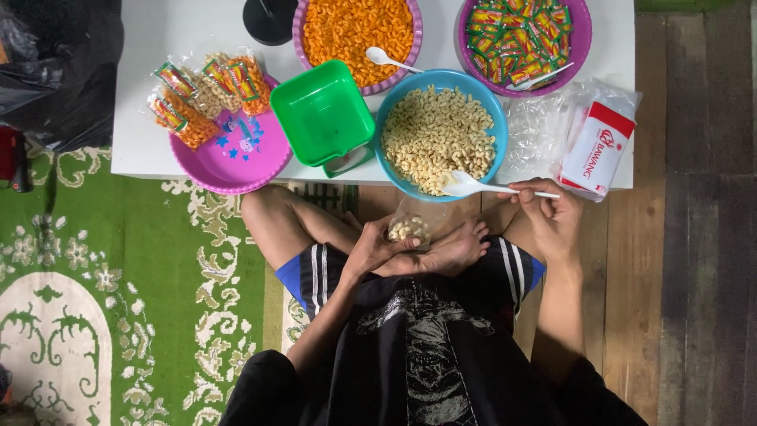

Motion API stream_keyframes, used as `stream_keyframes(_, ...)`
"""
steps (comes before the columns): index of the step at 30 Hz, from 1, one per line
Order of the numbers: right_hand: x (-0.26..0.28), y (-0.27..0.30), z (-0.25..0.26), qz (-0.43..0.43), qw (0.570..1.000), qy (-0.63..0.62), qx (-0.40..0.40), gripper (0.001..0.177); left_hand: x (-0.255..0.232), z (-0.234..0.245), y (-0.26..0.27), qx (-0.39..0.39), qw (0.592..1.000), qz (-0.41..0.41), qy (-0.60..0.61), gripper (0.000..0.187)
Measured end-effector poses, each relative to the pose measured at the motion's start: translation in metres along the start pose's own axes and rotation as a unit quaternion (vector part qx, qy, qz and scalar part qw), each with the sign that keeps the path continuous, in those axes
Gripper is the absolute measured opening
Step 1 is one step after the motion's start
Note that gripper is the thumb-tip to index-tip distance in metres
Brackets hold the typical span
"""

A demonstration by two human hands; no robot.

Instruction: A person is sitting on the floor and using a spoon to pack small white snacks from a bowl into a plastic bag.

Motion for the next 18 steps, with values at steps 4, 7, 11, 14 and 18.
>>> stream_keyframes(4, 0.01, 0.0, -0.006, 0.014, 1.0, -0.005, 0.02, 0.019, 0.001, 0.0, 0.006, -0.007, 1.0, -0.004, 0.004, 0.037)
stream_keyframes(7, 0.022, -0.002, -0.015, 0.057, 0.995, 0.044, 0.064, 0.015, 0.007, 0.0, 0.009, -0.013, 1.0, -0.008, -0.007, 0.038)
stream_keyframes(11, 0.059, -0.005, -0.036, 0.07, 0.989, 0.074, 0.111, 0.011, 0.004, 0.0, 0.012, -0.013, 1.0, -0.014, -0.01, 0.037)
stream_keyframes(14, 0.07, -0.008, -0.045, 0.086, 0.978, 0.115, 0.15, 0.011, 0.009, -0.002, 0.012, -0.008, 1.0, -0.025, -0.01, 0.035)
stream_keyframes(18, 0.086, -0.012, -0.061, 0.11, 0.958, 0.12, 0.234, 0.012, 0.013, -0.004, 0.012, -0.005, 0.999, -0.037, -0.01, 0.034)
Point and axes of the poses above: each hand's wrist, its own y-axis away from the middle knuckle, its own z-axis out of the back of the hand, x = y × z, the point moved 6 cm from there along -y, towards the middle knuckle, and after that the axes turned 6 degrees about y, right-handed, at the moved point
